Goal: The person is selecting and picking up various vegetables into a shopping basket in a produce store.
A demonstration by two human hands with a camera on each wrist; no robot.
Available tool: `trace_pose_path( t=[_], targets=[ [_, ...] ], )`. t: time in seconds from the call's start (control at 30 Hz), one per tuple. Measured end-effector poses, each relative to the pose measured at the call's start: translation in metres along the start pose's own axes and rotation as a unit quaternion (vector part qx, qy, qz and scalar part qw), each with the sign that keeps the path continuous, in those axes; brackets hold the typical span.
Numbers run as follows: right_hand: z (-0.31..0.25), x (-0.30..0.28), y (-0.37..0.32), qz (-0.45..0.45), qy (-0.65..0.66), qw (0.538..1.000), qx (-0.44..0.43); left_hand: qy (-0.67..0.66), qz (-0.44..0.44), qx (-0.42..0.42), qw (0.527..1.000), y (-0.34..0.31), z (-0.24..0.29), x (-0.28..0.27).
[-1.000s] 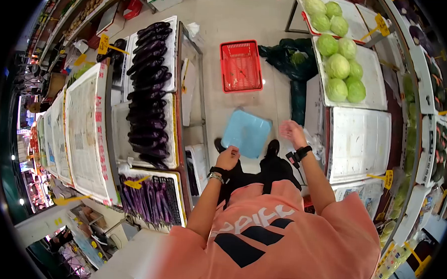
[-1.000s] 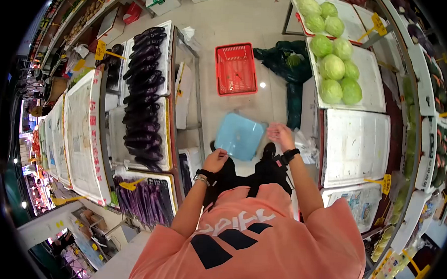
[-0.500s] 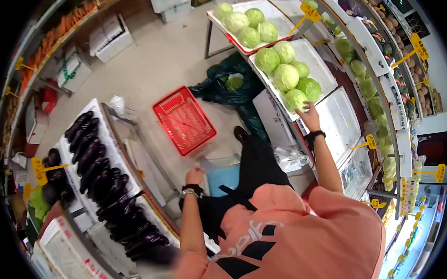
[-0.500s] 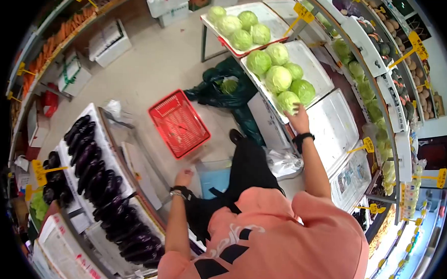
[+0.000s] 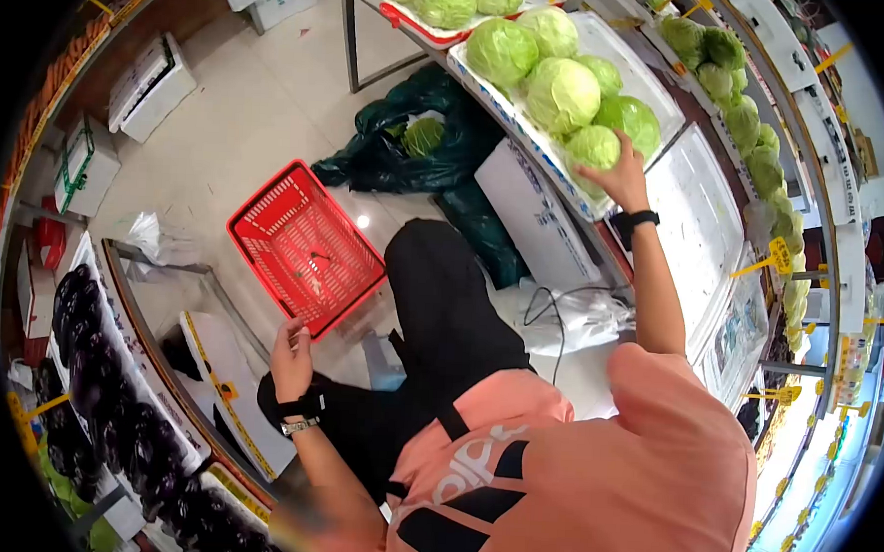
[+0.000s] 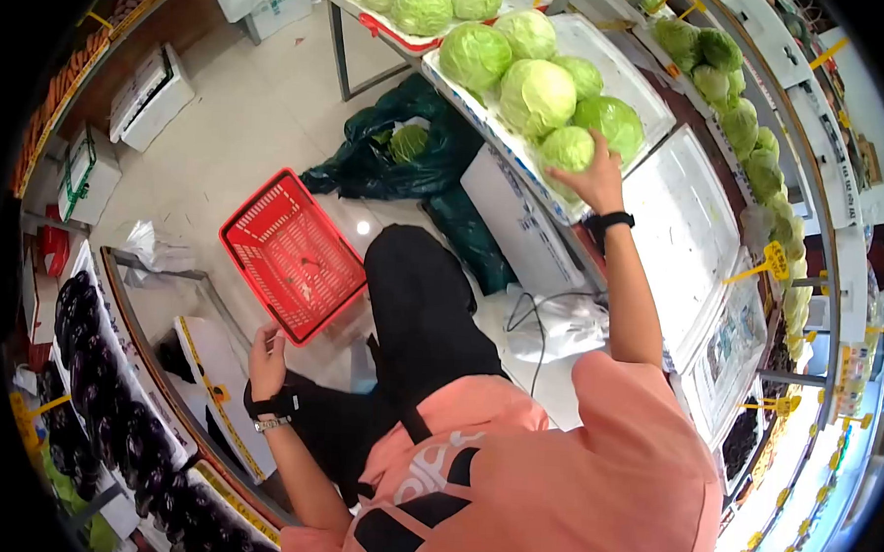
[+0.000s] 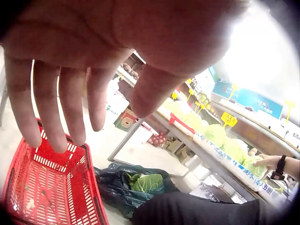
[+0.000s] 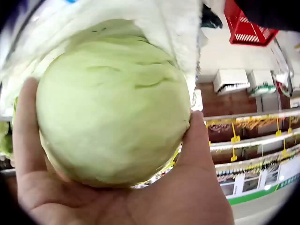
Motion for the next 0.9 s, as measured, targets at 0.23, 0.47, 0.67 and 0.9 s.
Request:
trace_pose_path(
  t=[0.23,0.47,0.67,0.9],
  targets=[
    [0.015,-0.012,-0.004,0.049,0.170,0.984,-0.028,-0.055,0.061,-0.005,0.997,-0.043,-0.029,-0.011],
    [-0.021,-0.028,-0.070,-0.237,0.823,0.516,0.032,-0.072,0.101,0.067,0.990,-0.086,0.050,-0.022],
    [-0.141,0.031,-0.103,-0.332,0.753,0.563,-0.069,-0.100,0.103,0.114,0.983,-0.096,0.063,-0.036],
    [-0.339,0.128,-0.122,-0.412,0.553,0.680,-0.250,-0.038,0.209,0.095,0.972,-0.084,0.090,-0.126]
  ],
)
Point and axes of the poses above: each hand's wrist, its own y-axis towards the middle knuckle, its own x-axis out of the palm, z = x × y, the point moved 1 cm from there along y, towards the middle knuckle, and after that the axes turned 11 degrees about y, right-handed, at the moved point
